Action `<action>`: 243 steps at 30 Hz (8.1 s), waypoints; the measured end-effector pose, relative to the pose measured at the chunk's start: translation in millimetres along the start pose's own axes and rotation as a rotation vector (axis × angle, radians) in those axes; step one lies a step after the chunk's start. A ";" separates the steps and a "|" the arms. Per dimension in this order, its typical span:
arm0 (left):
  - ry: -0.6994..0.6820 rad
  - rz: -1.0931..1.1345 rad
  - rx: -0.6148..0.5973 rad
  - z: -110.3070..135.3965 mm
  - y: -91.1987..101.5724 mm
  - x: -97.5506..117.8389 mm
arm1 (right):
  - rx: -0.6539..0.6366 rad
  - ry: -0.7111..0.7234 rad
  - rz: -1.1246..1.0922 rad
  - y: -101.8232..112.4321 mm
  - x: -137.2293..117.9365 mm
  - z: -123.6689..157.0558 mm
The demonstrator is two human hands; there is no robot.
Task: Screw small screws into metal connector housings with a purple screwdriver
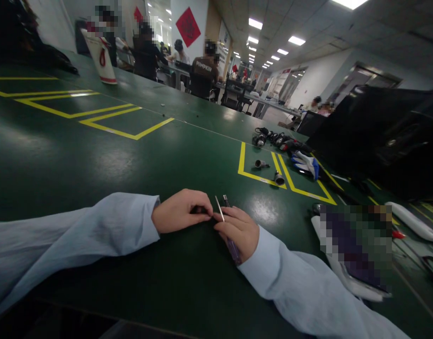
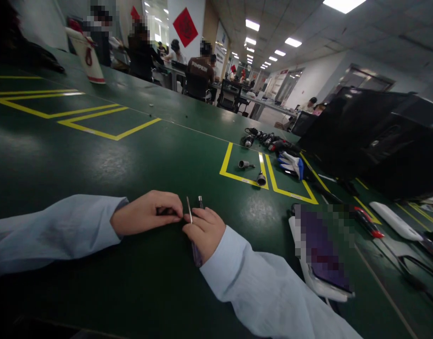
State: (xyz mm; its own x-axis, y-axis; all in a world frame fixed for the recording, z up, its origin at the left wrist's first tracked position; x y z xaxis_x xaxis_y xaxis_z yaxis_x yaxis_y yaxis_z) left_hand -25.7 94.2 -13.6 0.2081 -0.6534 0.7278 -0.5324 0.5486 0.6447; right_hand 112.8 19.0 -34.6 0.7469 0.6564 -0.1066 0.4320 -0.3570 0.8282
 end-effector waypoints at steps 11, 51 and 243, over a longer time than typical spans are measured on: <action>-0.067 -0.099 0.132 -6.0 -3.9 12.5 | 0.164 -0.588 -0.618 10.9 27.9 6.6; 0.046 0.250 0.361 -9.8 -7.1 -9.6 | 0.163 -0.962 -0.626 38.8 12.6 18.5; 0.297 0.645 0.491 -12.5 -19.6 -2.6 | 0.243 -0.002 0.058 39.6 -28.1 -5.1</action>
State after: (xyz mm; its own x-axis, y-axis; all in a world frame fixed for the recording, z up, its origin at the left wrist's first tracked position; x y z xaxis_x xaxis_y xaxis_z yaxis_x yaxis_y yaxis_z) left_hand -5.6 91.6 -25.2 -0.0871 -0.0909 0.9921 -0.9007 0.4327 -0.0394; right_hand 106.4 -10.2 4.0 0.7749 0.6288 -0.0646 0.4971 -0.5431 0.6767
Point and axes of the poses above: each hand's wrist, its own z-axis away from the middle knuckle, its own y-axis out of the back of the hand, x = y × z, the point moved 4 cm from there along -z, towards the middle knuckle, and after that the axes turned 4 degrees about z, right-handed, at the moved point
